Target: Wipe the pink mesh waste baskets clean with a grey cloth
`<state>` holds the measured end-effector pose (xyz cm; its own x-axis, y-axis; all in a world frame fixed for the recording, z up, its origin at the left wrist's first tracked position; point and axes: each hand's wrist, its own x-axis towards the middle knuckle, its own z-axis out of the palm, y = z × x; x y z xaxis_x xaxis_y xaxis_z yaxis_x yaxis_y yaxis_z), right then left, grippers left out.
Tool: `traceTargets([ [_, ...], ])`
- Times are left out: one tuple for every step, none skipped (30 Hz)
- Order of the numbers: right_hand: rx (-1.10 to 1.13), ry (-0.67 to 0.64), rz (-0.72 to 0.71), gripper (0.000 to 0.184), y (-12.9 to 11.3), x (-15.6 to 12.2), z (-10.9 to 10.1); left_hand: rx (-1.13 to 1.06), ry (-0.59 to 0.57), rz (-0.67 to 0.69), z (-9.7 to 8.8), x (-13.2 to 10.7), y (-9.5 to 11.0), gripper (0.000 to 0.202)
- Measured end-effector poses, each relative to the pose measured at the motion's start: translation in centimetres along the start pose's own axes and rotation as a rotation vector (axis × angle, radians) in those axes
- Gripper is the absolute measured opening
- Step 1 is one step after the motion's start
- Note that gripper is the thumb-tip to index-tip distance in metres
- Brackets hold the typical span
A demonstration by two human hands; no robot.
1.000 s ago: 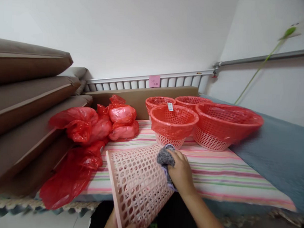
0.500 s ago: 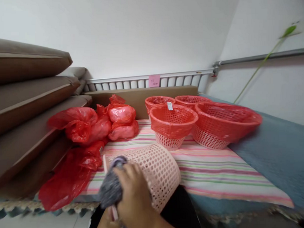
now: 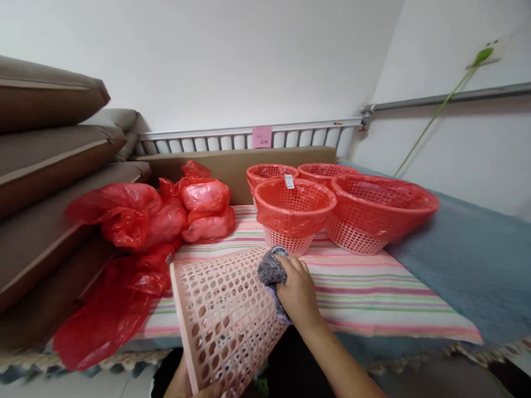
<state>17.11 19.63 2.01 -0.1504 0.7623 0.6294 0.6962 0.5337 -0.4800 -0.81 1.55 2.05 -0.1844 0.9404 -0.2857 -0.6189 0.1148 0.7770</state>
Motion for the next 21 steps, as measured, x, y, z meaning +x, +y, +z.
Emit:
traceTargets([
  [0.002, 0.007, -0.005, 0.055, 0.0, -0.1, 0.0, -0.011, -0.015, 0.026, 0.4, 0.1, 0.8, 0.095],
  [0.007, 0.009, -0.011, 0.054, 0.1, -0.2, 0.0, -0.019, -0.032, 0.052, 0.9, 0.1, 1.6, 0.094],
  [0.015, 0.01, -0.014, 0.054, 0.0, -0.2, 0.0, -0.025, -0.048, 0.067, 1.3, 0.2, 2.4, 0.092],
  [0.027, 0.011, -0.01, 0.053, -0.2, -0.3, 0.1, -0.03, -0.06, 0.068, 1.7, 0.2, 3.0, 0.089],
  [0.046, 0.009, 0.002, 0.053, -0.6, -0.4, 0.2, -0.038, -0.069, 0.059, 2.1, 0.3, 3.4, 0.087],
  [0.075, 0.008, 0.02, 0.053, -1.3, -0.6, 0.2, -0.045, -0.071, 0.043, 2.3, 0.3, 3.6, 0.086],
  [0.12, 0.002, 0.036, 0.053, -2.5, -1.0, 0.2, -0.048, -0.066, 0.03, 2.3, 0.3, 3.4, 0.086],
  [0.183, -0.013, 0.043, 0.053, -4.2, -1.4, 0.2, -0.044, -0.054, 0.029, 2.2, 0.3, 3.1, 0.087],
  [0.25, -0.038, 0.035, 0.053, -6.2, -2.0, 0.1, -0.023, -0.033, 0.038, 2.0, 0.3, 2.6, 0.087],
  [0.343, -0.081, 0.001, 0.054, -8.5, -2.6, 0.0, 0.021, -0.018, 0.046, 1.7, 0.3, 2.0, 0.085],
  [0.416, -0.136, -0.046, 0.055, -10.8, -3.2, -0.1, 0.08, -0.008, 0.06, 1.3, 0.3, 1.5, 0.082],
  [0.459, -0.222, -0.114, 0.058, -13.0, -3.7, -0.2, 0.143, 0.002, 0.083, 0.9, 0.4, 1.1, 0.076],
  [0.486, -0.261, -0.157, 0.059, -14.7, -4.0, -0.3, 0.195, 0.013, 0.104, 0.5, 0.4, 0.7, 0.069],
  [0.499, -0.298, -0.2, 0.06, -15.9, -4.1, -0.3, 0.23, 0.027, 0.116, 0.2, 0.3, 0.4, 0.062],
  [0.497, -0.32, -0.236, 0.06, -16.3, -4.1, -0.2, 0.239, 0.038, 0.123, 0.0, 0.3, 0.1, 0.058],
  [0.486, -0.322, -0.264, 0.058, -16.0, -3.9, -0.1, 0.224, 0.046, 0.132, -0.2, 0.2, -0.2, 0.057],
  [0.462, -0.308, -0.282, 0.057, -15.0, -3.6, 0.2, 0.194, 0.053, 0.137, -0.4, 0.1, -0.4, 0.059],
  [0.425, -0.272, -0.283, 0.055, -13.5, -3.3, 0.5, 0.164, 0.051, 0.132, -0.6, 0.0, -0.7, 0.064],
  [0.373, -0.218, -0.257, 0.054, -11.6, -2.9, 0.9, 0.135, 0.042, 0.129, -0.9, -0.1, -1.0, 0.069],
  [0.312, -0.153, -0.208, 0.054, -9.4, -2.5, 1.2, 0.116, 0.032, 0.129, -1.1, -0.3, -1.4, 0.074],
  [0.245, -0.076, -0.139, 0.054, -7.2, -2.2, 1.5, 0.107, 0.021, 0.124, -1.4, -0.5, -1.7, 0.076],
])
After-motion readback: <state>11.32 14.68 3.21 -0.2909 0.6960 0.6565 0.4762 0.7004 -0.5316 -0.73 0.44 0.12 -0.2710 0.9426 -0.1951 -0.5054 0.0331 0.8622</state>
